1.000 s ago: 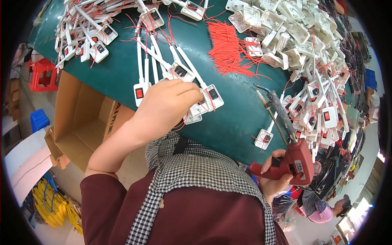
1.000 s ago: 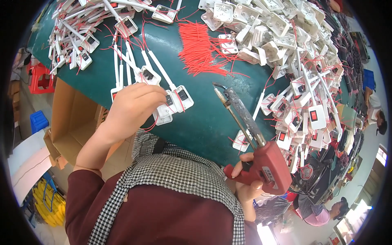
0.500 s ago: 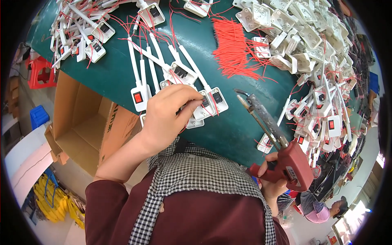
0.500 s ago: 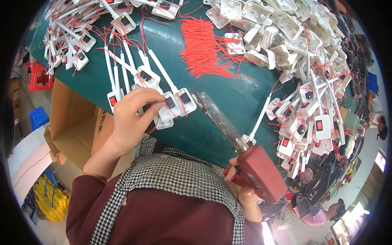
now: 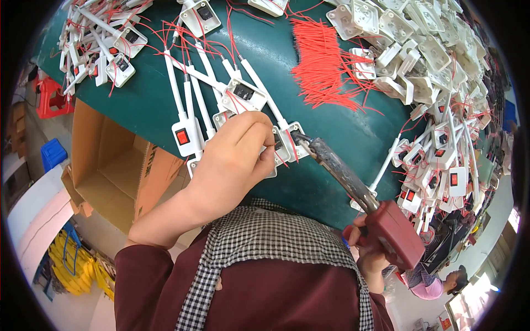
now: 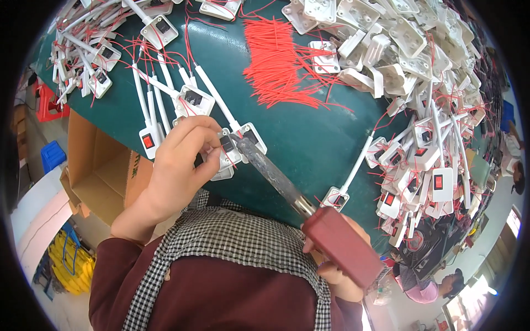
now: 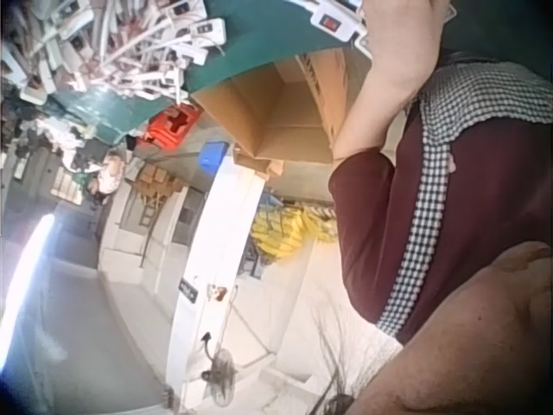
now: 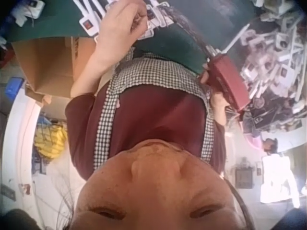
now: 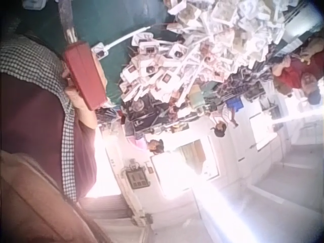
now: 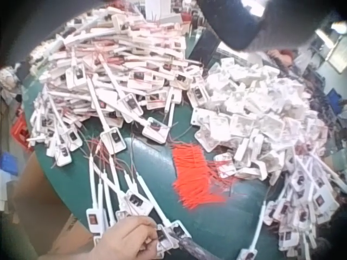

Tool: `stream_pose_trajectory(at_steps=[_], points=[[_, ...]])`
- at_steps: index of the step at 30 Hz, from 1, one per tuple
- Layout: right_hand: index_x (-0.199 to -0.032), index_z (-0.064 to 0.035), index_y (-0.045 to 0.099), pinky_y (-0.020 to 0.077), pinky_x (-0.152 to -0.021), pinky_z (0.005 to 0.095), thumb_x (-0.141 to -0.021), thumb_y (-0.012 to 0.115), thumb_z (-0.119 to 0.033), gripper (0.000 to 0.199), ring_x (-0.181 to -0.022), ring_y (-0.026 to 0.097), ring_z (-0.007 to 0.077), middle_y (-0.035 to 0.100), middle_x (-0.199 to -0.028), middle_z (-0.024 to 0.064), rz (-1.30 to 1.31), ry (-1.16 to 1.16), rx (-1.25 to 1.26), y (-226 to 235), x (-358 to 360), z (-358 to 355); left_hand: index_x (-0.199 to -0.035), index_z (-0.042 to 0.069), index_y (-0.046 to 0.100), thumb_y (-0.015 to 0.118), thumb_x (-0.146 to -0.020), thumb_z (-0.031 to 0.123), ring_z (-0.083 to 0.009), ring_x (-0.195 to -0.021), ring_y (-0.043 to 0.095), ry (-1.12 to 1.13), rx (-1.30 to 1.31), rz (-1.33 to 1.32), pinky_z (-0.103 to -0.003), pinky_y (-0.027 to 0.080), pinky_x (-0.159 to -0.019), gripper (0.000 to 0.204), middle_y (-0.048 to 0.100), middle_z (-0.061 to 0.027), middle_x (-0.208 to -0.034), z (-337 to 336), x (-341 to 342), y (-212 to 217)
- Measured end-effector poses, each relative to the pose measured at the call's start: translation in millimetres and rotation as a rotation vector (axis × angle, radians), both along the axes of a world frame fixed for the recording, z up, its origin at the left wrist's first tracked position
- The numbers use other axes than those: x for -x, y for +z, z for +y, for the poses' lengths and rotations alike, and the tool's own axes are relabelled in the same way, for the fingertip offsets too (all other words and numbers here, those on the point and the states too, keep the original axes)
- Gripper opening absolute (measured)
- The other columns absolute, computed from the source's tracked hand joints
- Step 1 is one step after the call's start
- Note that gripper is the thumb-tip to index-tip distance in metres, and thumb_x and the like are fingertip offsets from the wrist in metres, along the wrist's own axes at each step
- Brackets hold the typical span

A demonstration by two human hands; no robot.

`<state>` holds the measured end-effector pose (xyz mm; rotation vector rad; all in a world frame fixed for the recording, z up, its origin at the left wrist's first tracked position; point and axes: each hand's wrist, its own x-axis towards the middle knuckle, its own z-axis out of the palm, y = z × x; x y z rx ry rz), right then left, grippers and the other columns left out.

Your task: The person solders red wires onto electrical switches and plastic housings using a soldering iron.

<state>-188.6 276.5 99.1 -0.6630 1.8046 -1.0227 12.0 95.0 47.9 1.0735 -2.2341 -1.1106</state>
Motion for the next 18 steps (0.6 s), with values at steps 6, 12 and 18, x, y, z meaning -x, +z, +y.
stream_pose_trajectory(at_steps=[6,12,18], points=[[-0.110,0.0030,0.049,0.0467,-0.053,0.0227,-0.060,0.075,-0.055,0.081,-0.062,0.060,0.0154,0.062,-0.086,0.0148,-0.464,-0.172,0.072,-7,-1,-9,-0.079,0.001,0.048,0.062,-0.064,-0.005,-0.0262,-0.081,0.054,0.001,0.056,-0.108,-0.034,0.045,-0.069,0.022,0.050,-0.0102,-0.089,2,6,2],[-0.110,0.0076,0.047,0.0481,-0.055,0.0237,-0.061,0.077,-0.053,0.083,-0.061,0.060,0.0160,0.062,-0.085,0.0159,-0.461,-0.124,0.033,-14,3,-6,-0.079,0.000,0.048,0.061,-0.061,-0.006,-0.0262,-0.079,0.053,0.006,0.086,-0.158,-0.034,0.045,-0.068,0.023,0.049,-0.0101,-0.087,2,10,4],[-0.110,0.0081,0.047,0.0489,-0.055,0.0242,-0.062,0.075,-0.055,0.084,-0.059,0.059,0.0152,0.062,-0.081,0.0127,-0.456,-0.098,0.028,-21,5,-2,-0.079,0.001,0.048,0.060,-0.067,-0.008,-0.0218,-0.070,0.052,0.001,0.050,-0.162,-0.031,0.043,-0.058,0.020,0.051,-0.0076,-0.089,-1,13,7]])
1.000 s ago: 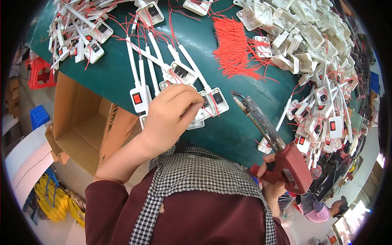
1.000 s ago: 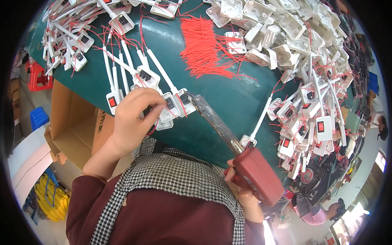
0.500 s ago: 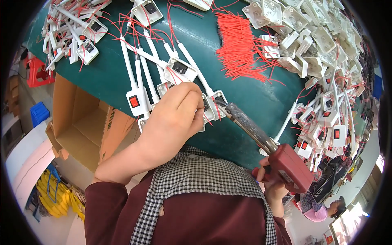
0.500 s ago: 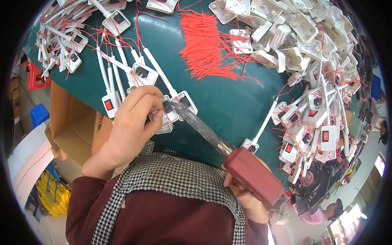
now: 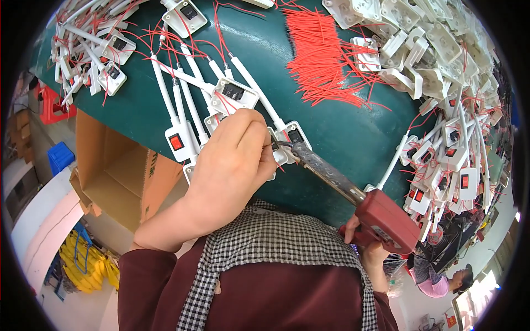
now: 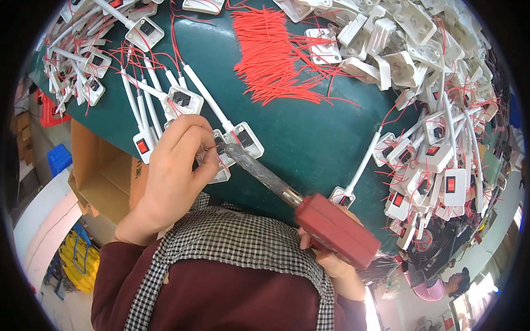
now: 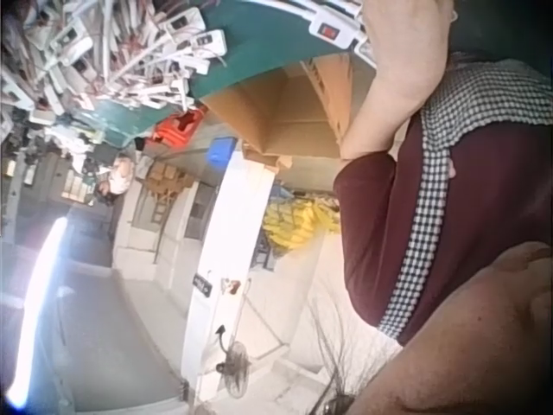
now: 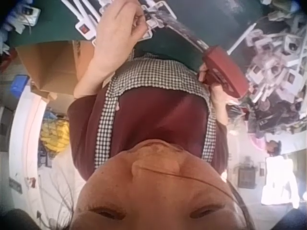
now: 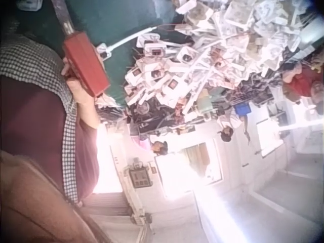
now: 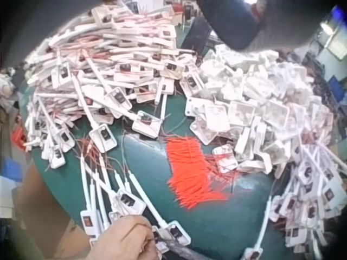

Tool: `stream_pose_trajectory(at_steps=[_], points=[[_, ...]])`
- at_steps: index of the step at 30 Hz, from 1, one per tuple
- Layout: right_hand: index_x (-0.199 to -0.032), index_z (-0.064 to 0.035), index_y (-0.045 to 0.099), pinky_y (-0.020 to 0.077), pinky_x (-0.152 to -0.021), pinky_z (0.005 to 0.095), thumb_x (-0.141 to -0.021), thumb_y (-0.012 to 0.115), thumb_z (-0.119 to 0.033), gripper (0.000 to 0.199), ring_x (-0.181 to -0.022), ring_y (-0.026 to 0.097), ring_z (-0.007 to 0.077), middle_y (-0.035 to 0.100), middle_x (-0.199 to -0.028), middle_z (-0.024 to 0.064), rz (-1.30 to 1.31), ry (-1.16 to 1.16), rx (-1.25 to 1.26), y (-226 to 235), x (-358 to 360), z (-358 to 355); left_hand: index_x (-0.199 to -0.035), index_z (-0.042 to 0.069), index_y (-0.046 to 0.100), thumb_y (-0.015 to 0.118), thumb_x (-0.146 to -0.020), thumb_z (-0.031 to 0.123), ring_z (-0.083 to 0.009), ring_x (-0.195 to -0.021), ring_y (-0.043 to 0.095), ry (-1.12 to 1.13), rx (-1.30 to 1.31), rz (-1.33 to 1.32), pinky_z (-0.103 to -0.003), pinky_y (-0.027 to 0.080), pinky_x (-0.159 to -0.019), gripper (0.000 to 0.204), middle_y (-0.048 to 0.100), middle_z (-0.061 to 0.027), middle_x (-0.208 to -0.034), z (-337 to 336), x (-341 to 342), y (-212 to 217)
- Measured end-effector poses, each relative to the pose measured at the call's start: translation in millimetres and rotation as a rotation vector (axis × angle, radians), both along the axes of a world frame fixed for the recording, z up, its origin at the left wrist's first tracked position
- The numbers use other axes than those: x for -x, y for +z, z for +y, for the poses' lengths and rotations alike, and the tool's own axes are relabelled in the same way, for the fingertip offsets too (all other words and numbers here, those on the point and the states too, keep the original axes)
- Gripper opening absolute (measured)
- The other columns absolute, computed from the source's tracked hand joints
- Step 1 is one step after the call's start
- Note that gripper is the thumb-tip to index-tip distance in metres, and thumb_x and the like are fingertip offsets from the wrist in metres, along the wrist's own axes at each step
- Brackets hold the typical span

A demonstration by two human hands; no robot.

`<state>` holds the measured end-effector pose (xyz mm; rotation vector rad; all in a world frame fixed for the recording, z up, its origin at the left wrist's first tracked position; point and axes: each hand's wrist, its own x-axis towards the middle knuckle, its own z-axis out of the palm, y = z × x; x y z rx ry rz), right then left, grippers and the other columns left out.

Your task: The person solders red wires onto electrical switches and plastic housings using a soldering iron.

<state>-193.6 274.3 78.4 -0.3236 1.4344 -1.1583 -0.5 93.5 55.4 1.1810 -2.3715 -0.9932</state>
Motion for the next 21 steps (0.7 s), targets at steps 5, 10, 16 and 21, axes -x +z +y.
stream_pose_trajectory(at_steps=[5,10,16,21], points=[[-0.110,0.0084,0.048,0.0482,-0.052,0.0227,-0.060,0.075,-0.058,0.087,-0.058,0.059,0.0140,0.061,-0.078,0.0098,0.010,0.022,-0.007,-1.5,1.7,-0.1,-0.079,0.001,0.049,0.059,-0.068,-0.008,-0.0209,-0.070,0.053,-0.010,-0.061,0.005,-0.030,0.044,-0.060,0.018,0.051,-0.0076,-0.089,-2.1,-1.9,3.4],[-0.113,0.0087,0.046,0.0478,-0.051,0.0224,-0.060,0.076,-0.056,0.089,-0.058,0.059,0.0141,0.060,-0.075,0.0097,0.002,0.008,-0.014,-3.9,1.3,4.4,-0.079,0.001,0.049,0.059,-0.069,-0.007,-0.0200,-0.070,0.053,-0.021,-0.117,0.007,-0.029,0.044,-0.061,0.016,0.050,-0.0077,-0.089,-3.9,-3.9,4.5],[-0.123,0.0060,0.035,0.0493,-0.054,0.0266,-0.063,0.077,-0.050,0.092,-0.062,0.058,0.0176,0.058,-0.080,0.0125,-0.042,-0.028,0.035,-8.2,-0.5,9.2,-0.077,0.000,0.047,0.061,-0.063,-0.006,-0.0267,-0.075,0.051,-0.014,-0.109,0.060,-0.035,0.042,-0.064,0.021,0.048,-0.0102,-0.085,-2.3,-3.2,0.4],[-0.115,0.0057,0.041,0.0457,-0.051,0.0278,-0.067,0.072,-0.052,0.081,-0.058,0.055,0.0180,0.054,-0.076,0.0107,-0.020,-0.016,0.089,-8.6,-4.3,2.1,-0.079,0.000,0.049,0.058,-0.070,-0.007,-0.0183,-0.069,0.054,-0.010,-0.124,-0.004,-0.028,0.045,-0.061,0.015,0.051,-0.0075,-0.090,-4.0,-1.5,5.6]])
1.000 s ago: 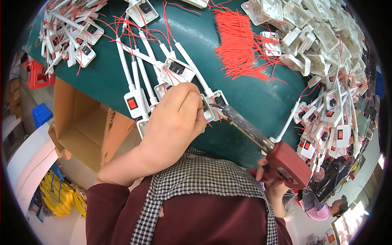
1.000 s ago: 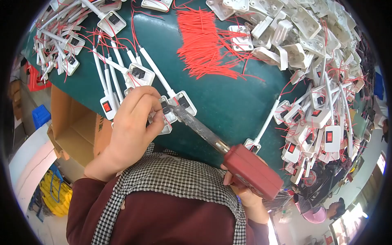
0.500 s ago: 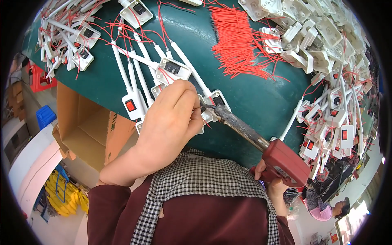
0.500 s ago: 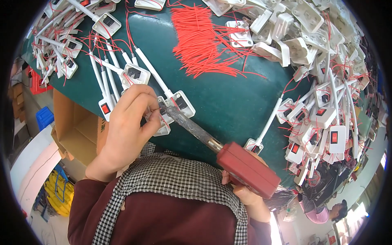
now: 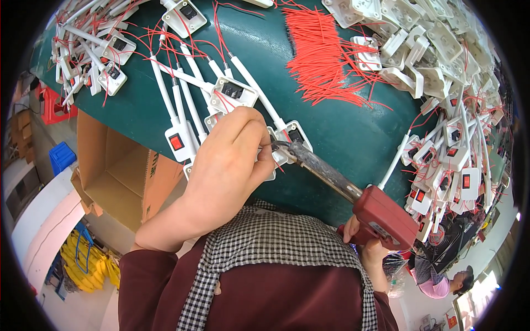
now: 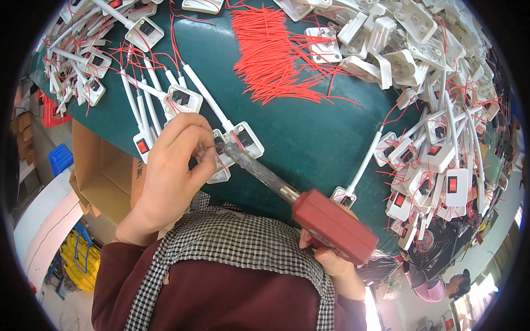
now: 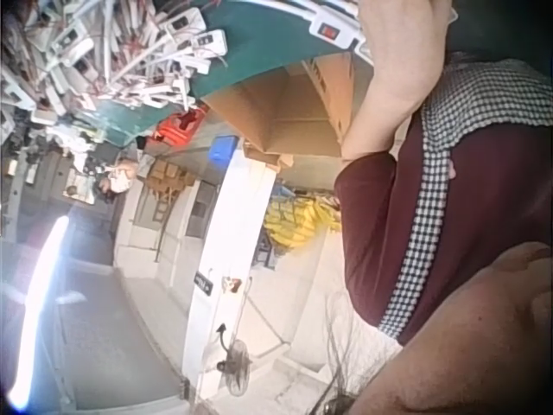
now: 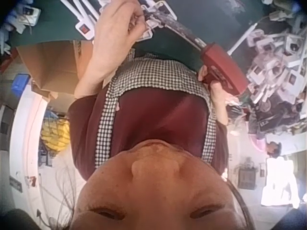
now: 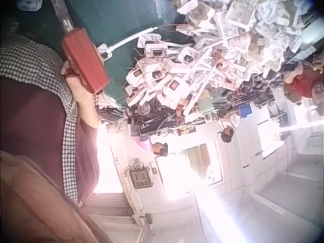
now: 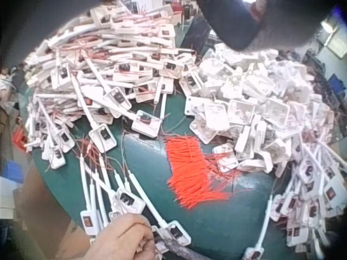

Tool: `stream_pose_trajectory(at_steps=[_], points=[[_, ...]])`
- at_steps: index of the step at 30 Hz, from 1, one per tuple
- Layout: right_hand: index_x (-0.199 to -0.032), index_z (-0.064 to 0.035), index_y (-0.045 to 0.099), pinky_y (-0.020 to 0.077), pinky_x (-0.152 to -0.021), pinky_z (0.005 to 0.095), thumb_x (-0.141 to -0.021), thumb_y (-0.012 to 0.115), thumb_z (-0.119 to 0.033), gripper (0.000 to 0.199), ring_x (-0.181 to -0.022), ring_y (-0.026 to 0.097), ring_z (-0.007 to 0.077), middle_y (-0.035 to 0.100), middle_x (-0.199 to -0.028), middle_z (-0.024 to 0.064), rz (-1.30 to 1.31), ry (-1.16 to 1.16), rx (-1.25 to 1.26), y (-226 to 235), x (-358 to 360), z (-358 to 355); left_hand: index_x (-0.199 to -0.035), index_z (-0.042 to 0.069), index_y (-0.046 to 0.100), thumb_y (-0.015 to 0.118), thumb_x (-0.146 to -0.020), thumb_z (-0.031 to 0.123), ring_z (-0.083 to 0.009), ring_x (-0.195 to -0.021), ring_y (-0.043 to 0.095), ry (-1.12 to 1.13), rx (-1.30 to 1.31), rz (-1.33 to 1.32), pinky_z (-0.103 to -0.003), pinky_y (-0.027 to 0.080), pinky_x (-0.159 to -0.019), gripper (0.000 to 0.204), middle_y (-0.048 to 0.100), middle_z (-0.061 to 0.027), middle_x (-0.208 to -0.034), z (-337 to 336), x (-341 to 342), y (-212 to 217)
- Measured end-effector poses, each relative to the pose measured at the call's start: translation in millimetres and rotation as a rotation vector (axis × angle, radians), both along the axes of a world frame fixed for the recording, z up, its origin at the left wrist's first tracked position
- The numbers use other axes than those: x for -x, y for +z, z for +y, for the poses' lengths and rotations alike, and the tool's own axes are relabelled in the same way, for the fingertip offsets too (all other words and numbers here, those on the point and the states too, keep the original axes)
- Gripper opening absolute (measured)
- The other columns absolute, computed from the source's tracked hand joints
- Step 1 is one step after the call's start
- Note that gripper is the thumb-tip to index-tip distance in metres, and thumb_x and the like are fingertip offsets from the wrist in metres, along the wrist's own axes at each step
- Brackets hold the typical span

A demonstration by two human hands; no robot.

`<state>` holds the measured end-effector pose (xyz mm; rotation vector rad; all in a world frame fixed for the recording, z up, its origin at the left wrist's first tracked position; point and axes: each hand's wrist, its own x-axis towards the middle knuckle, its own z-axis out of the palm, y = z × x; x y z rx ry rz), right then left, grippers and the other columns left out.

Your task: The person solders red wires onto electrical switches and plastic housings using a soldering iron.

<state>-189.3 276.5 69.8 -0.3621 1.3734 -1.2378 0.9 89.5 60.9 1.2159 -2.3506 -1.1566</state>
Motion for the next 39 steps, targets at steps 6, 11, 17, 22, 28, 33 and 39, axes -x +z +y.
stream_pose_trajectory(at_steps=[6,11,17,22,28,33,39], points=[[-0.103,0.0064,0.049,0.0418,-0.047,0.0276,-0.070,0.066,-0.058,0.074,-0.051,0.052,0.0176,0.054,-0.076,0.0118,0.097,0.036,0.005,0,-2,-1,-0.079,0.000,0.049,0.058,-0.070,-0.007,-0.0182,-0.069,0.054,0.000,0.004,-0.010,-0.027,0.045,-0.060,0.014,0.050,-0.0075,-0.089,1,-1,0],[-0.106,0.0078,0.049,0.0405,-0.044,0.0255,-0.069,0.065,-0.060,0.079,-0.049,0.052,0.0160,0.057,-0.087,0.0172,0.128,-0.016,-0.024,7,-7,-9,-0.078,0.000,0.049,0.058,-0.070,-0.007,-0.0183,-0.069,0.054,-0.001,0.004,0.011,-0.028,0.045,-0.060,0.014,0.050,-0.0075,-0.089,1,-3,-3],[-0.106,0.0076,0.050,0.0398,-0.042,0.0241,-0.067,0.063,-0.065,0.083,-0.048,0.051,0.0144,0.058,-0.086,0.0156,0.138,0.011,-0.059,7,-4,-7,-0.078,0.000,0.050,0.059,-0.069,-0.007,-0.0181,-0.069,0.053,-0.007,0.011,0.014,-0.028,0.045,-0.060,0.015,0.050,-0.0074,-0.089,0,-2,-2],[-0.094,0.0061,0.052,0.0384,-0.043,0.0240,-0.066,0.064,-0.066,0.079,-0.049,0.051,0.0135,0.056,-0.071,0.0103,0.153,0.023,-0.104,10,-4,-9,-0.079,0.000,0.050,0.059,-0.069,-0.007,-0.0179,-0.068,0.053,0.000,-0.001,0.015,-0.027,0.045,-0.060,0.015,0.050,-0.0072,-0.089,0,-3,-2],[-0.097,0.0067,0.051,0.0394,-0.043,0.0242,-0.066,0.065,-0.064,0.078,-0.048,0.051,0.0140,0.057,-0.075,0.0126,0.135,0.015,-0.092,6,-4,-3,-0.079,0.000,0.050,0.059,-0.070,-0.007,-0.0172,-0.068,0.053,0.006,-0.002,0.013,-0.027,0.045,-0.060,0.014,0.050,-0.0071,-0.089,1,-2,-1],[-0.117,0.0043,0.044,0.0431,-0.049,0.0246,-0.066,0.069,-0.059,0.085,-0.057,0.054,0.0154,0.059,-0.093,0.0182,0.046,-0.016,-0.048,8,0,-1,-0.079,0.000,0.050,0.059,-0.070,-0.006,-0.0172,-0.068,0.053,0.009,-0.001,0.009,-0.027,0.045,-0.060,0.013,0.051,-0.0070,-0.090,1,-3,-1],[-0.128,0.0010,0.038,0.0459,-0.054,0.0245,-0.064,0.071,-0.059,0.093,-0.061,0.056,0.0161,0.059,-0.103,0.0203,0.003,-0.051,-0.058,12,3,1,-0.076,0.001,0.048,0.062,-0.063,-0.005,-0.0254,-0.073,0.052,0.022,0.042,0.048,-0.034,0.043,-0.061,0.020,0.049,-0.0092,-0.085,3,-2,-4]])
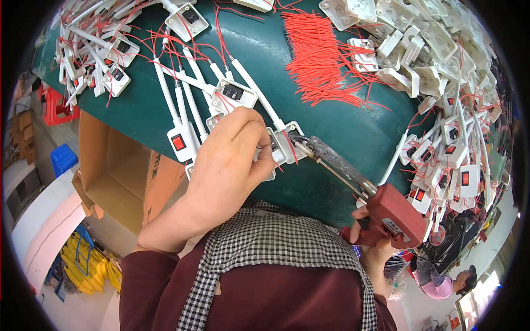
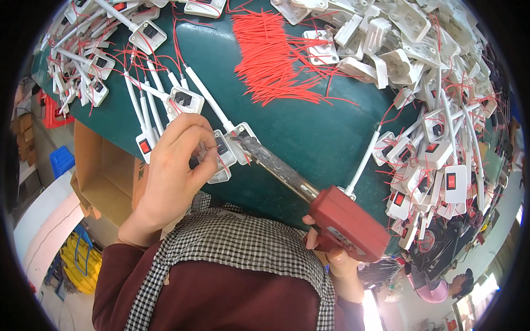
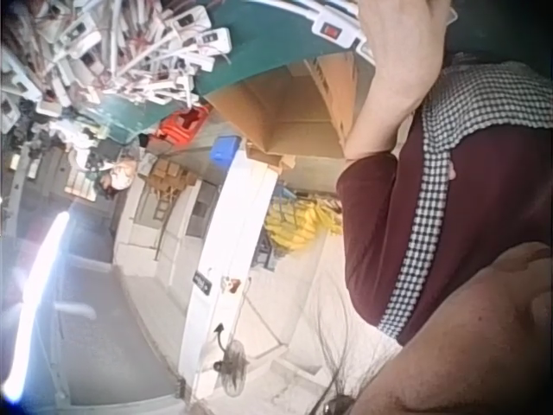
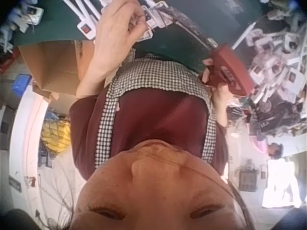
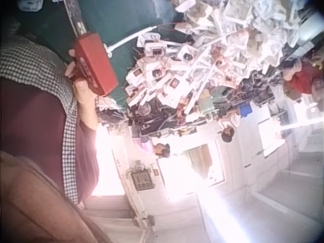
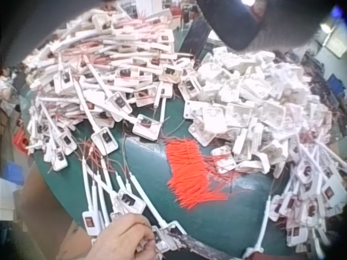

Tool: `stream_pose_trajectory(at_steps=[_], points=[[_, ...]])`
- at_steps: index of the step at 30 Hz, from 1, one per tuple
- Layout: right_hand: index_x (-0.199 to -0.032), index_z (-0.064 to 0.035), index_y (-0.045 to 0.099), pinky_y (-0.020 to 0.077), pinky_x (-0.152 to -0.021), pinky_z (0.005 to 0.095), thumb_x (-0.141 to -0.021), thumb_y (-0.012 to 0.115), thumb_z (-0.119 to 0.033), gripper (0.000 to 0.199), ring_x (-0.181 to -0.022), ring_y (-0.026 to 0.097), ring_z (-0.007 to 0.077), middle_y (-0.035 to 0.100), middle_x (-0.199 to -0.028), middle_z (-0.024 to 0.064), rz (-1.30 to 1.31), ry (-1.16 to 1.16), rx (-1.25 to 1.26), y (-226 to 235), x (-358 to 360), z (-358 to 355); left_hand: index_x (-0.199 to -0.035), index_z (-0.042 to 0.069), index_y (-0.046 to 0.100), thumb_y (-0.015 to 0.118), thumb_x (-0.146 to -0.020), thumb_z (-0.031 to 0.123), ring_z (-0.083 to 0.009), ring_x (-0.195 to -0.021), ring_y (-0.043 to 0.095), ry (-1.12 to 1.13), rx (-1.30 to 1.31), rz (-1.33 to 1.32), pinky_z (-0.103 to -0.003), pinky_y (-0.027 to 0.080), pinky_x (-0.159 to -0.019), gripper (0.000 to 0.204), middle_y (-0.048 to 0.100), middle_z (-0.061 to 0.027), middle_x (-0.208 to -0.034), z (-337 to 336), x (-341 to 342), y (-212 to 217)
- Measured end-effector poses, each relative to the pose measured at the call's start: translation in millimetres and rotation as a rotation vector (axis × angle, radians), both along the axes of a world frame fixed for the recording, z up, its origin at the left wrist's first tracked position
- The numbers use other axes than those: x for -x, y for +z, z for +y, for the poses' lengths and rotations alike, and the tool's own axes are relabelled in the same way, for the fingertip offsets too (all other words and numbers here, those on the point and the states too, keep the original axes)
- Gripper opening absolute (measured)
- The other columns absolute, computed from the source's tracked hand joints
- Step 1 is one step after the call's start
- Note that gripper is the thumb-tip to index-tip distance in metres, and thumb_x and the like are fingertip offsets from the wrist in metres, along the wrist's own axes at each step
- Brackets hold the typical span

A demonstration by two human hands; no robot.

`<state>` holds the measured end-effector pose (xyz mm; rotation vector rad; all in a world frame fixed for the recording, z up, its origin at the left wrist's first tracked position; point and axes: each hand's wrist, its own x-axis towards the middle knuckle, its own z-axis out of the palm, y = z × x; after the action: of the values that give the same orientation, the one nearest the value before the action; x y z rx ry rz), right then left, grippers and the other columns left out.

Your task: The person solders red wires onto electrical switches and plastic housings using a soldering iron.

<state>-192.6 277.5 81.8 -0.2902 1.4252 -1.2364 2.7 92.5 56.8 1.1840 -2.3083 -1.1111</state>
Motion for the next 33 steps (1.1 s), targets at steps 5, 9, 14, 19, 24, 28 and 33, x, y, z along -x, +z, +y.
stream_pose_trajectory(at_steps=[5,9,14,19,24,28,33], points=[[-0.128,0.0010,0.038,0.0457,-0.053,0.0241,-0.063,0.071,-0.059,0.094,-0.061,0.056,0.0161,0.059,-0.103,0.0208,0.001,-0.006,0.033,-2,0,4,-0.075,0.002,0.048,0.063,-0.063,-0.005,-0.0254,-0.071,0.051,0.006,0.005,0.024,-0.034,0.042,-0.061,0.020,0.050,-0.0087,-0.085,0,0,-2],[-0.125,0.0025,0.040,0.0462,-0.054,0.0248,-0.066,0.069,-0.059,0.090,-0.060,0.056,0.0162,0.058,-0.103,0.0215,0.027,-0.013,0.062,-1,-1,8,-0.075,0.002,0.049,0.062,-0.063,-0.005,-0.0254,-0.070,0.050,0.010,0.013,0.009,-0.034,0.042,-0.061,0.020,0.050,-0.0086,-0.084,1,0,-3],[-0.121,0.0053,0.041,0.0461,-0.052,0.0254,-0.070,0.065,-0.059,0.086,-0.059,0.055,0.0161,0.058,-0.102,0.0219,0.099,-0.056,0.077,3,-1,18,-0.079,0.001,0.051,0.059,-0.070,-0.005,-0.0167,-0.070,0.053,-0.023,0.031,-0.045,-0.026,0.044,-0.060,0.013,0.053,-0.0065,-0.090,2,-1,1],[-0.119,0.0064,0.041,0.0439,-0.046,0.0250,-0.071,0.063,-0.061,0.085,-0.052,0.053,0.0162,0.057,-0.098,0.0212,0.261,-0.171,0.148,2,1,29,-0.079,0.001,0.052,0.061,-0.070,-0.003,-0.0223,-0.076,0.052,-0.063,0.202,-0.072,-0.031,0.043,-0.066,0.013,0.054,-0.0074,-0.090,2,2,7],[-0.120,0.0074,0.037,0.0391,-0.041,0.0229,-0.075,0.059,-0.060,0.084,-0.048,0.050,0.0152,0.056,-0.095,0.0203,0.350,-0.238,0.241,-10,3,45,-0.075,0.002,0.055,0.063,-0.068,0.003,-0.0262,-0.082,0.050,-0.164,0.534,-0.089,-0.036,0.042,-0.071,0.010,0.054,-0.0067,-0.086,-21,31,18],[-0.120,0.0080,0.036,0.0351,-0.038,0.0211,-0.078,0.057,-0.058,0.081,-0.046,0.047,0.0136,0.055,-0.095,0.0183,0.394,-0.300,0.307,-11,1,55,-0.076,0.003,0.058,0.064,-0.070,0.004,-0.0250,-0.086,0.049,-0.257,0.494,-0.052,-0.036,0.040,-0.075,0.008,0.056,-0.0062,-0.085,-56,57,-5],[-0.120,0.0074,0.036,0.0356,-0.038,0.0206,-0.079,0.057,-0.056,0.078,-0.046,0.046,0.0132,0.054,-0.095,0.0187,0.396,-0.340,0.346,-13,1,66,-0.075,0.005,0.061,0.061,-0.073,0.008,-0.0252,-0.085,0.049,-0.399,0.637,-0.101,-0.037,0.041,-0.075,0.004,0.054,-0.0068,-0.080,-62,76,-19]])
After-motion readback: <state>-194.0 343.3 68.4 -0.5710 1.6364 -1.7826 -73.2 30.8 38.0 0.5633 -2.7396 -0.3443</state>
